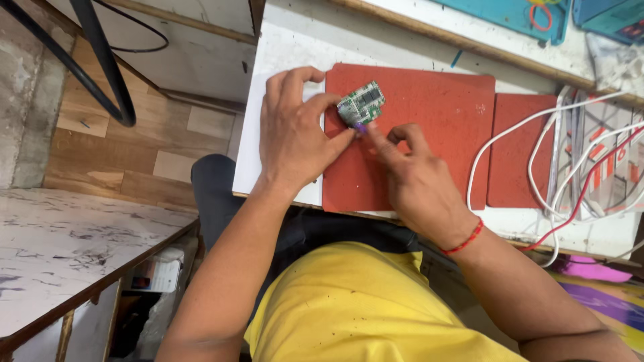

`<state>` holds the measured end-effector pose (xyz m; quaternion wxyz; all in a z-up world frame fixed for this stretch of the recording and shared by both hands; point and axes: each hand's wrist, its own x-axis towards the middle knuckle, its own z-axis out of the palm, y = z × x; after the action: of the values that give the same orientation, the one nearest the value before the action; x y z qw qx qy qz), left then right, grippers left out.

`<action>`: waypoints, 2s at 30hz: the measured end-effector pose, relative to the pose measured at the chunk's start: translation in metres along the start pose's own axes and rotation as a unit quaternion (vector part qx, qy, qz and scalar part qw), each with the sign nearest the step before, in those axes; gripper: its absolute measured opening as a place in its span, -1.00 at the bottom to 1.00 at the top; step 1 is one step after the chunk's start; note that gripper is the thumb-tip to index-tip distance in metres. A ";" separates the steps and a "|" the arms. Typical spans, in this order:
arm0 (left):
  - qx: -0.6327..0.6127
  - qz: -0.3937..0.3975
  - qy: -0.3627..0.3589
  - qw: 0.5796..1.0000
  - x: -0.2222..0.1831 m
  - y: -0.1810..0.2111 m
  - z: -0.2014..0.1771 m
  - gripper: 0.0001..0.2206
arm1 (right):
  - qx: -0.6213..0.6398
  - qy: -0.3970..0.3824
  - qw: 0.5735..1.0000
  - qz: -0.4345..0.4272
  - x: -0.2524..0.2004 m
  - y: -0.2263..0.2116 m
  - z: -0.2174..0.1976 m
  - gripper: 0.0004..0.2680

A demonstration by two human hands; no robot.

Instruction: The person uses a hot air gun to heat a small circuit board placed on a red mat. After heating, they use a toothbrush to scrub the surface of the board, removing residue or flux. The person flips the board over to clean the other side and continues scrubbing with the toothbrush.

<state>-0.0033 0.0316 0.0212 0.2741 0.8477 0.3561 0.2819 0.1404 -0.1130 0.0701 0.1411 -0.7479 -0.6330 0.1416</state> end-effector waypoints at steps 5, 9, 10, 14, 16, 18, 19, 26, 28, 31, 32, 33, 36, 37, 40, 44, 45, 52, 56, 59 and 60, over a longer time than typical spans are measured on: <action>-0.024 -0.001 0.002 1.000 0.001 0.000 0.000 -0.60 | -0.021 0.037 0.999 0.013 0.012 0.010 0.005 -0.53; -0.009 -0.001 0.009 1.000 -0.001 0.003 0.000 -0.66 | -0.017 0.001 1.000 -0.005 0.015 0.018 0.000 -0.56; -0.008 0.004 0.011 1.000 0.003 0.002 0.000 -0.65 | -0.012 -0.002 1.000 -0.008 0.017 0.021 -0.003 -0.57; -0.012 -0.010 0.015 1.000 0.005 0.003 0.001 -0.63 | -0.015 -0.003 1.000 0.003 0.025 0.025 -0.004 -0.53; -0.009 -0.020 0.001 1.000 -0.001 0.003 -0.002 -0.63 | -0.001 -0.010 1.000 -0.014 0.020 0.025 -0.004 -0.51; -0.007 -0.021 0.001 1.000 0.001 0.004 0.001 -0.61 | -0.007 0.009 1.000 -0.009 0.019 0.026 -0.005 -0.50; -0.007 -0.010 0.010 1.000 0.003 0.003 0.001 -0.64 | -0.007 0.018 1.000 -0.012 0.022 0.026 -0.005 -0.50; -0.023 0.009 0.015 1.000 -0.002 0.001 0.002 -0.66 | -0.025 0.015 0.998 -0.049 0.023 0.036 -0.006 -0.54; -0.019 0.011 0.015 1.000 -0.003 0.000 -0.001 -0.66 | -0.032 -0.031 0.997 -0.061 0.017 0.031 -0.004 -0.54; -0.019 0.013 0.020 1.000 0.000 0.001 0.003 -0.64 | -0.044 0.034 0.998 -0.022 0.031 0.043 -0.009 -0.53; -0.017 0.012 0.022 1.000 0.001 0.002 0.004 -0.65 | -0.047 0.005 0.998 -0.039 0.031 0.043 -0.009 -0.52; -0.014 0.007 0.016 1.000 -0.002 0.002 0.002 -0.65 | -0.044 -0.028 0.997 -0.053 0.025 0.038 -0.005 -0.51; -0.022 0.013 0.020 0.999 0.000 0.002 0.003 -0.63 | -0.020 0.001 0.999 -0.029 0.027 0.044 -0.009 -0.56; -0.024 0.008 0.018 1.000 0.002 0.003 0.004 -0.62 | -0.012 0.031 0.999 -0.015 0.032 0.048 -0.013 -0.59; -0.020 -0.004 0.006 1.000 -0.004 0.000 0.002 -0.59 | 0.008 -0.082 0.995 -0.063 0.014 0.035 -0.014 -0.54; -0.023 0.004 0.022 0.999 0.003 -0.002 0.005 -0.50 | 0.008 -0.018 0.999 -0.046 0.035 0.032 -0.008 -0.54; -0.024 -0.004 0.016 1.000 0.001 -0.002 0.005 -0.46 | 0.005 -0.040 0.998 -0.043 0.034 0.032 -0.009 -0.52; -0.026 -0.008 0.018 0.999 -0.005 -0.001 0.008 -0.41 | 0.015 0.003 0.998 -0.063 0.031 0.028 -0.004 -0.56; -0.008 0.008 0.012 1.000 0.001 -0.001 0.004 -0.45 | -0.015 -0.025 0.997 -0.067 0.025 0.030 -0.002 -0.51; 0.015 0.031 0.022 0.999 0.001 -0.004 0.004 -0.48 | -0.009 0.032 0.997 -0.063 0.020 0.037 -0.005 -0.54; 0.022 0.045 0.019 0.999 -0.004 -0.004 0.005 -0.49 | -0.006 0.038 0.998 -0.058 0.020 0.039 -0.004 -0.55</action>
<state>-0.0040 0.0299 0.0142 0.2361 0.8632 0.3287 0.3019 0.1806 -0.0992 0.0576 0.1684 -0.7157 -0.6703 0.1006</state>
